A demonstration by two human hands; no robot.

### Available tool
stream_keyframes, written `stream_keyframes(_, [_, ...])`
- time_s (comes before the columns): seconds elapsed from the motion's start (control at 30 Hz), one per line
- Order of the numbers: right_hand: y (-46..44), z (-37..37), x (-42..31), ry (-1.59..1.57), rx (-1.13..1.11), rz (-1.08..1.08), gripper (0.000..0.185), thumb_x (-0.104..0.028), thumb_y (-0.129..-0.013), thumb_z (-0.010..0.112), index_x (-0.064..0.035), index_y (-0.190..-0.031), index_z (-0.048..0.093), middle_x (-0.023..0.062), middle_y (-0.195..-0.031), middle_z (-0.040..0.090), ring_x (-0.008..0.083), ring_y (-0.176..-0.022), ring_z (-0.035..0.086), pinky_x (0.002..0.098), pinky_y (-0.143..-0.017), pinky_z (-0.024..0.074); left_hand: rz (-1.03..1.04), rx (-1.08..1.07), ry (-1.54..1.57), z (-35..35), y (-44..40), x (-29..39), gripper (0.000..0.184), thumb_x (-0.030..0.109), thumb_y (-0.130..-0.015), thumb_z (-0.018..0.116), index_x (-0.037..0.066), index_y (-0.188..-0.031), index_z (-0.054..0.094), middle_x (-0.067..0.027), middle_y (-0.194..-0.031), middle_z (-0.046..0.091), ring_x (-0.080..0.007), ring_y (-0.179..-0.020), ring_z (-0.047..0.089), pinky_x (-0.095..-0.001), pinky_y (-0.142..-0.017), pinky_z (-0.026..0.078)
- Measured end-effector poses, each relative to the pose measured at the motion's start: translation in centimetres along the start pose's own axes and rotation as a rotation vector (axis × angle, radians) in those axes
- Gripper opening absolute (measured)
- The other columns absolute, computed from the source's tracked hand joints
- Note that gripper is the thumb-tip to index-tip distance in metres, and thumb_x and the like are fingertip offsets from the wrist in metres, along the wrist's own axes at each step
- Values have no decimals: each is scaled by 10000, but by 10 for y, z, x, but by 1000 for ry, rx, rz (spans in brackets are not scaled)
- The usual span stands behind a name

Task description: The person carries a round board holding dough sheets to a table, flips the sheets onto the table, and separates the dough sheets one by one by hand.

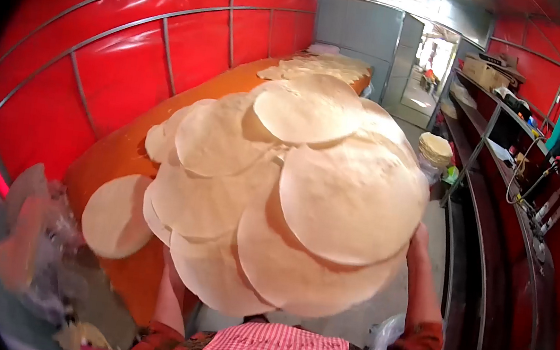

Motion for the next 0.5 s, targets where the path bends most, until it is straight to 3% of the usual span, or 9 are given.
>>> stream_keyframes(0.03, [-6, 43, -16, 140, -48, -163, 317, -241, -875, 509, 14, -998, 652, 100, -934, 668, 167, -768, 623, 315, -683, 508, 22, -26, 9, -8, -38, 10, 580, 463, -927, 423, 57, -1340, 404, -98, -1326, 472, -253, -1199, 463, -401, -981, 423])
stream_keyframes(0.07, [-78, 42, 17, 224, 34, -134, 260, -185, -844, 556, 27, -954, 658, 87, -907, 664, 159, -755, 619, 307, -668, 506, 34, -49, 18, -19, -73, 20, 580, 463, -928, 423, 57, -1340, 404, -98, -1327, 471, -253, -1200, 463, -401, -982, 423])
stream_keyframes(0.1, [-97, 91, 9, 3, 22, -80, 221, -140, -819, 590, 33, -937, 659, 71, -889, 659, 158, -746, 615, 306, -663, 502, 44, -53, 11, -28, -105, 30, 580, 463, -928, 423, 57, -1340, 404, -98, -1327, 471, -253, -1201, 462, -400, -983, 422])
stream_keyframes(0.13, [-137, 118, 15, 67, -22, -97, 220, -141, -820, 606, 38, -936, 661, 73, -898, 661, 159, -754, 617, 303, -659, 499, 61, -69, 6, -36, -136, 41, 579, 463, -928, 422, 57, -1340, 404, -98, -1327, 471, -252, -1201, 462, -400, -984, 422])
stream_keyframes(0.23, [-243, 220, 8, 55, 10, 63, 471, -371, -828, 665, 94, -901, 648, 121, -890, 656, 172, -754, 616, 309, -627, 486, 120, -148, -14, -57, -216, 56, 579, 463, -929, 422, 56, -1340, 404, -97, -1328, 470, -251, -1204, 460, -400, -986, 420])
stream_keyframes(0.3, [-283, 271, -6, 117, 93, 59, 397, -353, -833, 668, 44, -850, 654, 62, -782, 618, 164, -647, 557, 324, -540, 426, 166, -224, -31, -77, -267, 50, 579, 463, -929, 421, 56, -1340, 404, -97, -1329, 470, -251, -1205, 459, -399, -988, 419])
stream_keyframes(0.33, [-297, 276, -14, 260, 34, 105, 327, -326, -845, 663, -2, -801, 650, 37, -735, 604, 155, -607, 528, 306, -530, 412, 188, -265, -40, -87, -290, 44, 579, 463, -929, 421, 56, -1340, 404, -97, -1329, 470, -250, -1206, 458, -399, -989, 419])
stream_keyframes(0.4, [-323, 275, -11, 157, 38, 110, 306, -349, -880, 614, -79, -736, 619, 44, -709, 611, 181, -617, 572, 299, -597, 480, 217, -318, -50, -90, -322, 25, 578, 463, -930, 420, 56, -1340, 404, -96, -1330, 469, -250, -1207, 457, -398, -990, 418])
stream_keyframes(0.5, [-381, 205, 7, -51, -19, 177, 246, -287, -899, 597, -47, -876, 642, 61, -777, 649, 190, -682, 608, 296, -680, 502, 141, -67, 152, 51, -257, 40, 478, 363, -955, 423, 48, -1314, 423, -77, -1318, 484, -231, -1175, 481, -366, -1000, 400])
Point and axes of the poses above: each hand's wrist, its own y-axis away from the middle knuckle, its own z-axis out of the palm, x = y × z, the point moved 3 cm from there along -y, towards the middle knuckle
